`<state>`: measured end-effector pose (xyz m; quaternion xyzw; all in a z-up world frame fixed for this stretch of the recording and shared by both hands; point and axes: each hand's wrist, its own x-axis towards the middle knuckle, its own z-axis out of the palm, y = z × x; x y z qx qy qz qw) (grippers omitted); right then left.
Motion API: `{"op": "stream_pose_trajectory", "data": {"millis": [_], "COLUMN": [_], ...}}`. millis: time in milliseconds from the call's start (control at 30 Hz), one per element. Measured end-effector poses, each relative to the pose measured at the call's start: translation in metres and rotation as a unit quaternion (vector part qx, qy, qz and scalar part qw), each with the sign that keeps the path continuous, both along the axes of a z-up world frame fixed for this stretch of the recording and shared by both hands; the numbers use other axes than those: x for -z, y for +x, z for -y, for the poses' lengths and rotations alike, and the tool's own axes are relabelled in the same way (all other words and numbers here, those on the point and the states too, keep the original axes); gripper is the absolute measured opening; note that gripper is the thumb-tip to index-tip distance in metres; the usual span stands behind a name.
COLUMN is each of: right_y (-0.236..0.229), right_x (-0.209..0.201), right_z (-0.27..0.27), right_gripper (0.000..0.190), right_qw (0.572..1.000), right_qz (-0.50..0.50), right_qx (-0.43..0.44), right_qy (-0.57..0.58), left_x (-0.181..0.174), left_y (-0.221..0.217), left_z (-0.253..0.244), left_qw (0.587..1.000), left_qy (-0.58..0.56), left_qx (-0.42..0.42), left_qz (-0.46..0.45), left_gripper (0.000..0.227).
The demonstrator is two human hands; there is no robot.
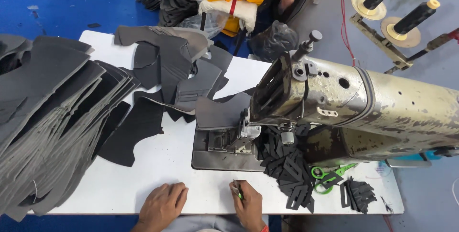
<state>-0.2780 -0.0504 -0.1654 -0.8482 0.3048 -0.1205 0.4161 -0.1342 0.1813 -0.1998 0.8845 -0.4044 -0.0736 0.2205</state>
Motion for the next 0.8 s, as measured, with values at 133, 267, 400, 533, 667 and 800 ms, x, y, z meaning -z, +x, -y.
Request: {"op": "stream_pose_trajectory", "data": {"millis": [133, 267, 400, 533, 667, 800], "right_y": [-0.006, -0.003, -0.002, -0.007, -0.004, -0.004], "right_x": [0.009, 0.008, 0.011, 0.012, 0.017, 0.007], "right_z": [-0.002, -0.002, -0.001, 0.000, -0.001, -0.002], "right_gripper": [0.012, 0.010, 0.012, 0.011, 0.012, 0.010], "right_qw": [0.998, 0.994, 0.999, 0.999, 0.998, 0.997], "right_qz": [0.057, 0.101, 0.022, 0.041, 0.052, 0.067], "right_qx": [-0.010, -0.019, -0.002, -0.014, 0.004, -0.001], "right_qy": [-0.030, -0.043, -0.031, -0.030, -0.034, -0.037], "left_x": [-0.006, -0.009, -0.001, 0.004, -0.008, -0.014], "left_y": [-0.005, -0.005, -0.004, -0.005, -0.003, -0.003], "left_z": [-0.001, 0.000, -0.002, -0.001, 0.000, 0.000], "left_qw": [1.000, 0.998, 0.999, 0.999, 0.999, 0.998], "left_qy": [0.024, -0.054, -0.039, 0.023, -0.047, -0.064], "left_qx": [-0.002, -0.025, -0.015, -0.010, -0.019, -0.018], "left_qz": [-0.016, 0.031, 0.026, -0.022, 0.018, 0.015], "left_gripper": [0.020, 0.020, 0.018, 0.021, 0.020, 0.018]}}
